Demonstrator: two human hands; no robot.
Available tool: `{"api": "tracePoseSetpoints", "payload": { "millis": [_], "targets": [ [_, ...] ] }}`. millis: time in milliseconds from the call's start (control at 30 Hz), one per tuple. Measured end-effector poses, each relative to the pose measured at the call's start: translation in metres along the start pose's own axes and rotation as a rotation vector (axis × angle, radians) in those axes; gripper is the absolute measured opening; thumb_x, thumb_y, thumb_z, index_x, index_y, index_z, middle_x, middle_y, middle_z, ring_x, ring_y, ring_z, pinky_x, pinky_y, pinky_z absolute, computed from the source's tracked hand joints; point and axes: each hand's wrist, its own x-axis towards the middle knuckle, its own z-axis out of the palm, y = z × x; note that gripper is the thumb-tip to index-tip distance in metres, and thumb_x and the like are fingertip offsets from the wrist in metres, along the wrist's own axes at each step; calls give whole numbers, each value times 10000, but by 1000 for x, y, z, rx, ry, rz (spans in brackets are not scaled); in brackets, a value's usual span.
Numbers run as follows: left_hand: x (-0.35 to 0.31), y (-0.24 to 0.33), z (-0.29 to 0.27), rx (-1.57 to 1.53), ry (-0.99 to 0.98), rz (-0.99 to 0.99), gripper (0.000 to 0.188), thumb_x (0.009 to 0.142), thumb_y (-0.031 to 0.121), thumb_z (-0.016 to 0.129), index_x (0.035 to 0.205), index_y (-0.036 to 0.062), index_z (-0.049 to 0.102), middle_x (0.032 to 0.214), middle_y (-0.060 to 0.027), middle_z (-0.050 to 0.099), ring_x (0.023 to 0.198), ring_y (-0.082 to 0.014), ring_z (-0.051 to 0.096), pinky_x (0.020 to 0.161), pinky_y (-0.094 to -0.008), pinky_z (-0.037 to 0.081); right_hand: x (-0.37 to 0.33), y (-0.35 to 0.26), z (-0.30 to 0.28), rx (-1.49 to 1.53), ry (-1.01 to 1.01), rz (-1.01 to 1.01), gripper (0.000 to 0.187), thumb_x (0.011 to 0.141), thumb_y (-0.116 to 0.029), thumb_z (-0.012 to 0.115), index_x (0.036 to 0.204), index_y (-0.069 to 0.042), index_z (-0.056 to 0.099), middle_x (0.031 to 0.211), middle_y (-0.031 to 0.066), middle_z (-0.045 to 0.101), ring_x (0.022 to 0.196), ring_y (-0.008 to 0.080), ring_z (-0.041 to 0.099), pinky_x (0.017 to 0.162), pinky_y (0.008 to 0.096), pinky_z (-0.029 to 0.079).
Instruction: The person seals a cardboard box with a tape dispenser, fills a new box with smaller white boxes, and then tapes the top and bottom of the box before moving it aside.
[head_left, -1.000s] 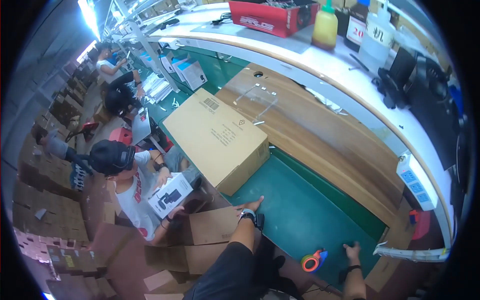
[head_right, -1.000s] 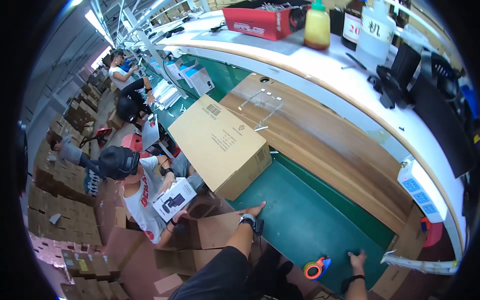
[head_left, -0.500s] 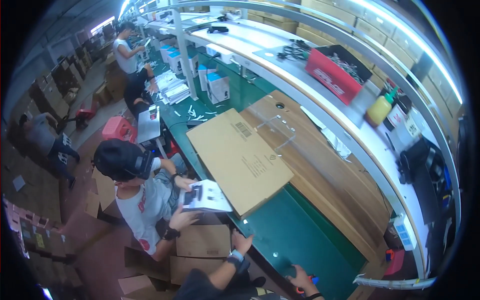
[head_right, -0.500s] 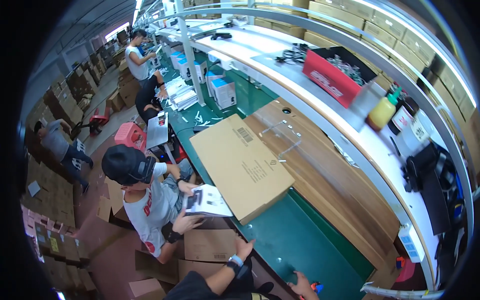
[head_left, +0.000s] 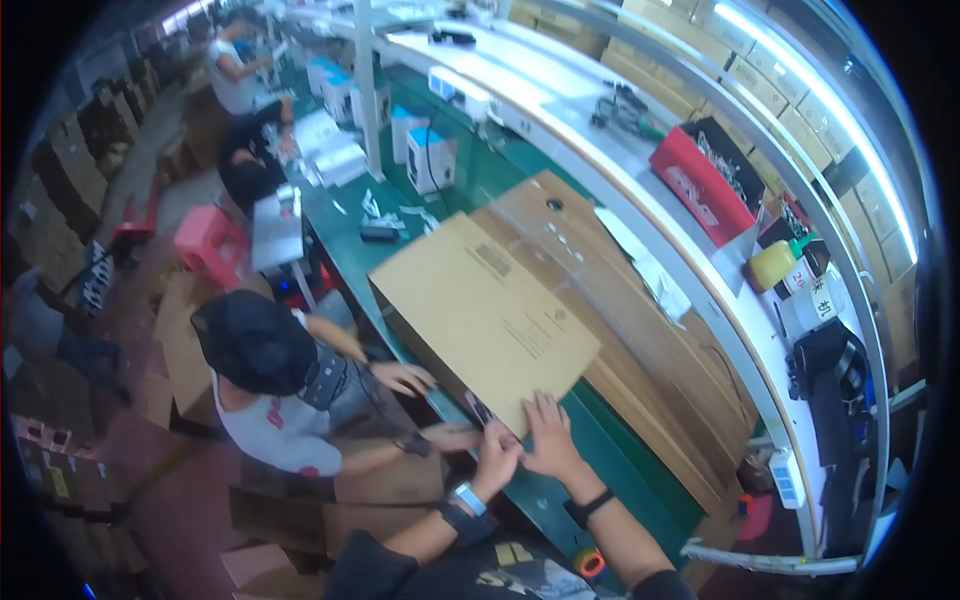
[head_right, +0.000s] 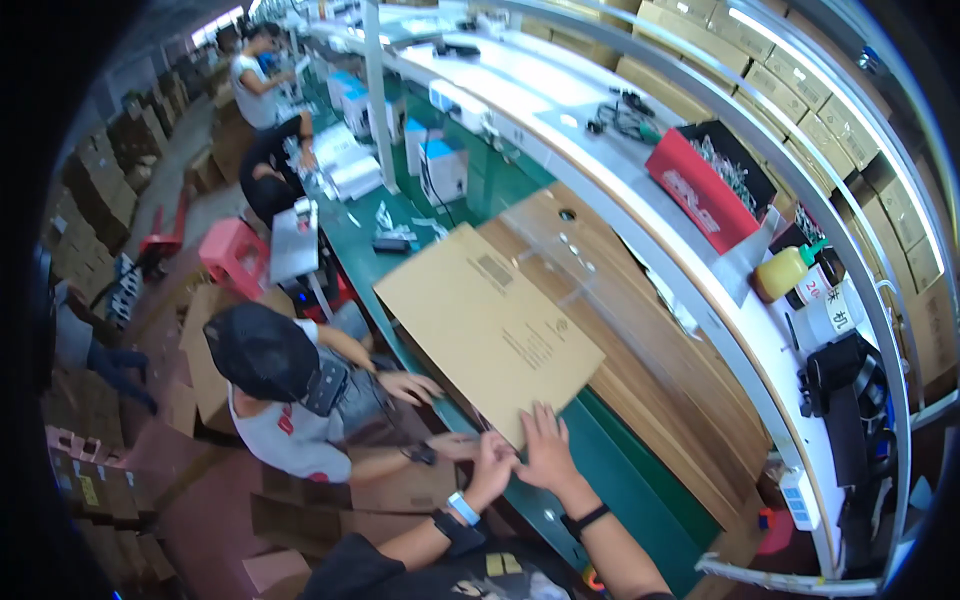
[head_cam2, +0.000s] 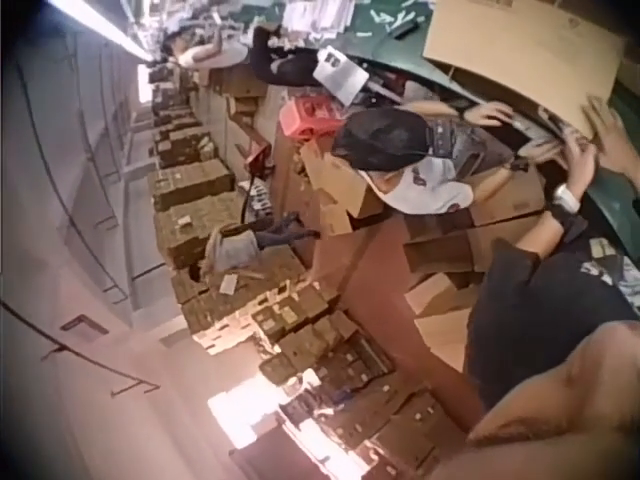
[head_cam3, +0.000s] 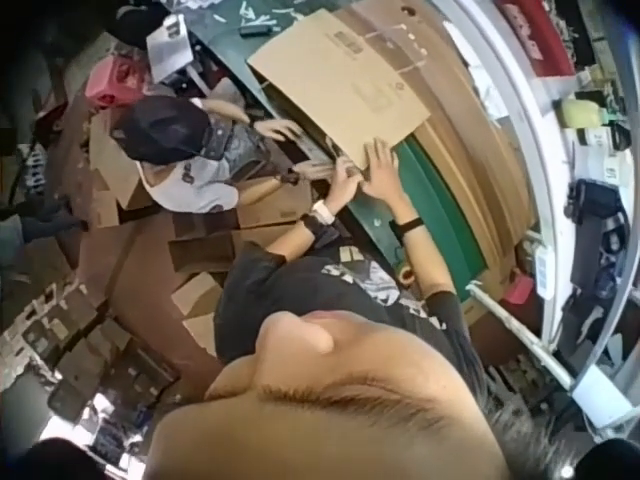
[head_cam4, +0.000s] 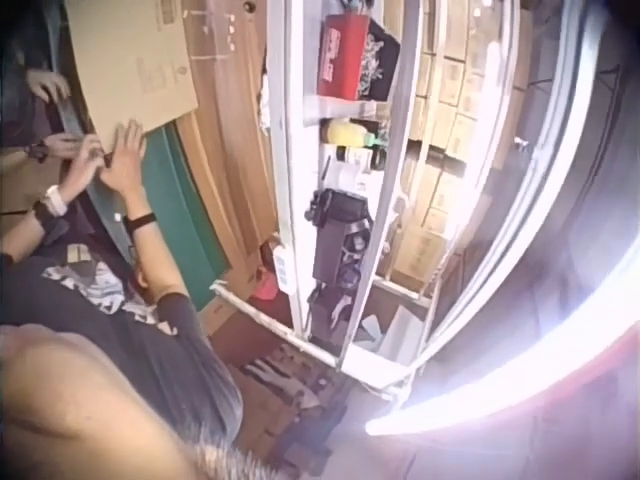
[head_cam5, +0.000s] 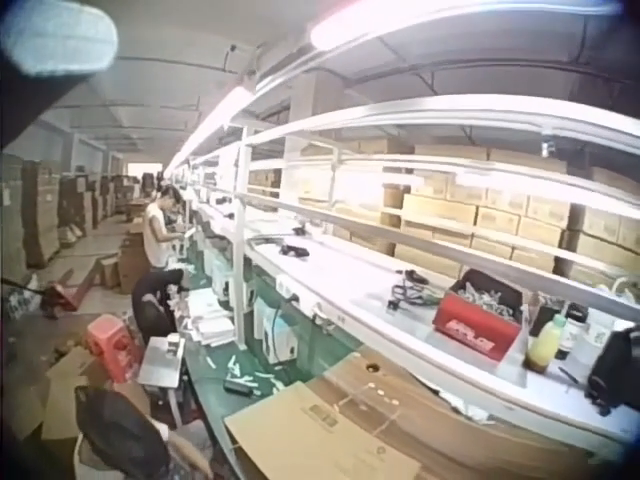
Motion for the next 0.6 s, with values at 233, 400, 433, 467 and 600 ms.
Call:
{"api": "tracePoseSetpoints", "payload": {
  "millis": [233,400,433,467,600],
  "targets": [
    [33,13,-22,150,246,116,236,820,-27,600,1053,-2,569,888,-95,606,873,-184,619,778,-301,521,18,-8,30,-171,108,94,939,720,-275,752,1460,59,282,1511,358,233,1418,520,217,1115,599,281],
    [83,-67,-36,327,237,170,232,815,-47,594,1043,-6,597,914,-111,593,988,-229,612,887,-320,507,38,-21,34,-369,23,115,904,751,-265,736,1453,87,288,1491,371,273,1385,526,297,1062,610,366],
    [93,-72,-15,401,24,388,297,786,-43,608,1082,-15,595,942,-144,596,991,-317,605,906,-386,496,35,-9,32,-404,4,134,902,746,-253,740,1448,94,292,1466,378,308,1356,522,345,1040,584,402],
    [98,-77,8,461,-192,615,364,758,-40,622,1120,-25,592,971,-178,598,993,-406,597,926,-452,484,31,5,27,-445,-12,160,900,742,-240,745,1443,101,295,1440,385,344,1327,519,393,1018,558,439],
    [119,-198,10,568,-170,598,346,769,-56,616,1111,-12,590,962,-158,595,981,-358,602,911,-418,492,35,-15,26,-483,-91,156,811,739,-147,699,1411,109,325,1390,387,406,1241,498,500,879,465,546]
  ]
}}
